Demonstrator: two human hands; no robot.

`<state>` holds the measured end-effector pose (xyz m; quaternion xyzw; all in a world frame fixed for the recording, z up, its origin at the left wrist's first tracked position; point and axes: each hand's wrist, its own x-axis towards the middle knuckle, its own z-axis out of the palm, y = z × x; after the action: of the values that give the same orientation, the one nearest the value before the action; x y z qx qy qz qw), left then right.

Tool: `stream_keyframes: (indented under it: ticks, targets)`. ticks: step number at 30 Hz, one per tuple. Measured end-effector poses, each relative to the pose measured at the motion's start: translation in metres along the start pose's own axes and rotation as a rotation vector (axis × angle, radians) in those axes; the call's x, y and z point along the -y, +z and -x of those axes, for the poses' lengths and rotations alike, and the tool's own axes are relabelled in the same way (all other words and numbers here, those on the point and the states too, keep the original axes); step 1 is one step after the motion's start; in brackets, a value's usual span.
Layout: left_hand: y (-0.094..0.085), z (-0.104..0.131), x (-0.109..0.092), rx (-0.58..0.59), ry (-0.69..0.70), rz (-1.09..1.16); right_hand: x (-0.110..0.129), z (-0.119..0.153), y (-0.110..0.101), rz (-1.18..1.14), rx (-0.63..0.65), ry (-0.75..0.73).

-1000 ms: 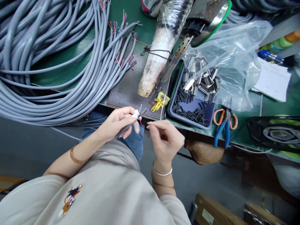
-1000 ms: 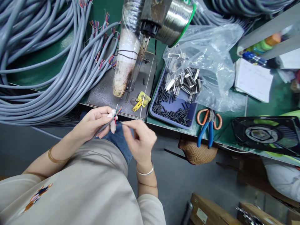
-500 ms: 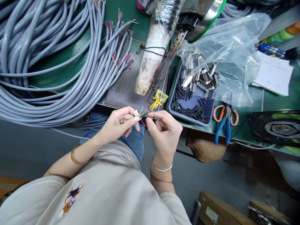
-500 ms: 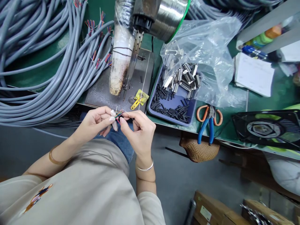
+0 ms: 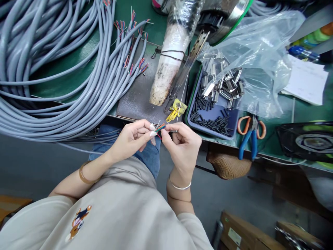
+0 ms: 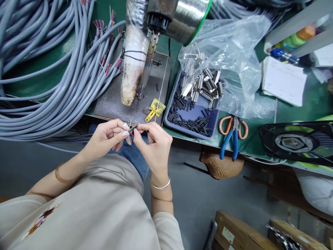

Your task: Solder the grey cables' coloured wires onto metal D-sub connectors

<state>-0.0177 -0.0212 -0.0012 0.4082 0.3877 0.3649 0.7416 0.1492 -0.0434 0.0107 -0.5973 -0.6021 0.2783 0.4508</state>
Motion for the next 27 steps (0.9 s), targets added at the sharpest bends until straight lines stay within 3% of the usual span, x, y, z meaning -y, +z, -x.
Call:
stream_keyframes:
  ticks: [27]
  targets:
    - [-0.0014, 0.0012, 0.0048, 0.008, 0.053, 0.027, -0.0059, -0.0041, -0.0035, -0.196, 0.08, 0.147]
